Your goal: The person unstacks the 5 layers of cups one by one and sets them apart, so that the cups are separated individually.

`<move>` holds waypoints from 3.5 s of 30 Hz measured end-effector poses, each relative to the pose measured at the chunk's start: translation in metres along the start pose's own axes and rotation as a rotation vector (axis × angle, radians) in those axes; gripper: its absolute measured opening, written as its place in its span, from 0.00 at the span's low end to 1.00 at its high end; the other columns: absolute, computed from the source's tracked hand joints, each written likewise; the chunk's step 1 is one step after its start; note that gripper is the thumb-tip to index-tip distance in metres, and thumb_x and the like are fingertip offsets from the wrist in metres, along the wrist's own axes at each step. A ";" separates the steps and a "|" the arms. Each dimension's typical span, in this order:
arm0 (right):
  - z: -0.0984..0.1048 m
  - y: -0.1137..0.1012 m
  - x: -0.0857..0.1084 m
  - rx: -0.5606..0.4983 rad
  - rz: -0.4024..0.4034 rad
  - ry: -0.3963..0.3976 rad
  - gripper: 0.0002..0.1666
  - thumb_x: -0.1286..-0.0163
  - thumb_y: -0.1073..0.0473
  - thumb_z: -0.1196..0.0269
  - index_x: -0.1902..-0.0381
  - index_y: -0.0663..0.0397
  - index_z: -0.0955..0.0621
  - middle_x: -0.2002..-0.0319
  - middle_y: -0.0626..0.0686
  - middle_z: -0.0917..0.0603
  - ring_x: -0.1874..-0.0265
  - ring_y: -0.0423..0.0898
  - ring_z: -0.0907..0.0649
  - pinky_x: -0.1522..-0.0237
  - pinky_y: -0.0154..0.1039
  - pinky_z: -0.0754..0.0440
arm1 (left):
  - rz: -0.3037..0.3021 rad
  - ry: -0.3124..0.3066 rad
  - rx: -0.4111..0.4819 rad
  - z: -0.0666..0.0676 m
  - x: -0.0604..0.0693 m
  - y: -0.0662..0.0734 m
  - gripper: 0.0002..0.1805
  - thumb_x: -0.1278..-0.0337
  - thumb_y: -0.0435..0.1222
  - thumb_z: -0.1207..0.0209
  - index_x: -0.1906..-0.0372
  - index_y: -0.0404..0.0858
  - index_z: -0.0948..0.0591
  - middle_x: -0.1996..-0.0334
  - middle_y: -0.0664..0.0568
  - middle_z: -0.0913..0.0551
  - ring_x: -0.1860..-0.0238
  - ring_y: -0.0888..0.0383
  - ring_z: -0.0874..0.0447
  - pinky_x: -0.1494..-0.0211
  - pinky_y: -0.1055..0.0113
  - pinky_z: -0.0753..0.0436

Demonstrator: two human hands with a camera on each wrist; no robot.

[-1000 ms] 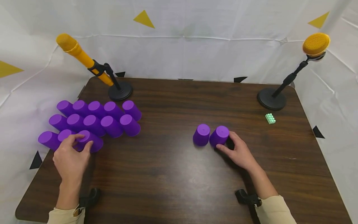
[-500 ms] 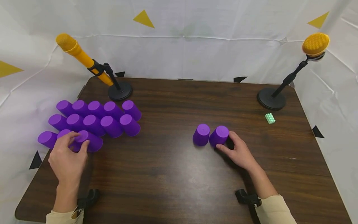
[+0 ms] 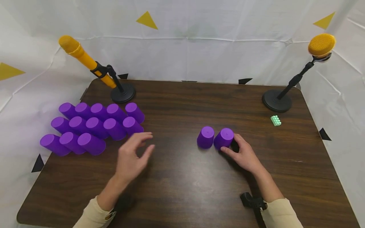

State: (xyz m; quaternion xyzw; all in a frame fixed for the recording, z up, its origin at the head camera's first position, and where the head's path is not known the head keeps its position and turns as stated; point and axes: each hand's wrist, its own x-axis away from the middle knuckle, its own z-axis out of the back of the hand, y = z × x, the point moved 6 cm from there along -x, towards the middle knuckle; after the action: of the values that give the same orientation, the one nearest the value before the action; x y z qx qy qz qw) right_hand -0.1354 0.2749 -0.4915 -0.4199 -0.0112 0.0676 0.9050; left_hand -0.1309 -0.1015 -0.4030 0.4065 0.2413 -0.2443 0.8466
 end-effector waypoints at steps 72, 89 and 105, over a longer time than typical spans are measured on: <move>0.002 0.002 0.000 -0.004 -0.050 -0.041 0.36 0.33 0.50 0.33 0.35 0.60 0.32 0.43 0.65 0.25 0.39 0.65 0.29 0.38 0.69 0.39 | 0.381 0.275 -0.252 0.089 0.045 -0.086 0.17 0.62 0.28 0.23 0.61 0.37 0.14 0.53 0.48 0.15 0.53 0.53 0.17 0.55 0.83 0.24; 0.001 -0.001 0.000 0.012 -0.023 -0.027 0.34 0.34 0.51 0.33 0.36 0.60 0.31 0.44 0.65 0.24 0.40 0.64 0.28 0.40 0.69 0.36 | 0.382 0.280 -0.230 0.090 0.046 -0.085 0.15 0.60 0.27 0.24 0.62 0.33 0.13 0.51 0.46 0.15 0.51 0.50 0.17 0.54 0.83 0.24; -0.061 -0.087 -0.031 -0.028 0.270 -0.009 0.29 0.41 0.56 0.27 0.43 0.57 0.22 0.48 0.53 0.19 0.46 0.49 0.21 0.43 0.52 0.26 | 0.382 0.314 -0.218 0.091 0.048 -0.087 0.11 0.56 0.30 0.25 0.64 0.32 0.12 0.52 0.46 0.15 0.51 0.49 0.17 0.54 0.83 0.23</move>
State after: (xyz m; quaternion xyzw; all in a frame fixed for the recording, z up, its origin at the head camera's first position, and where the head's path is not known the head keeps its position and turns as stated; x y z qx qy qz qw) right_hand -0.1512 0.1691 -0.4634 -0.4297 0.0406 0.1902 0.8818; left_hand -0.1280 -0.2334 -0.4313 0.3839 0.3135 0.0134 0.8684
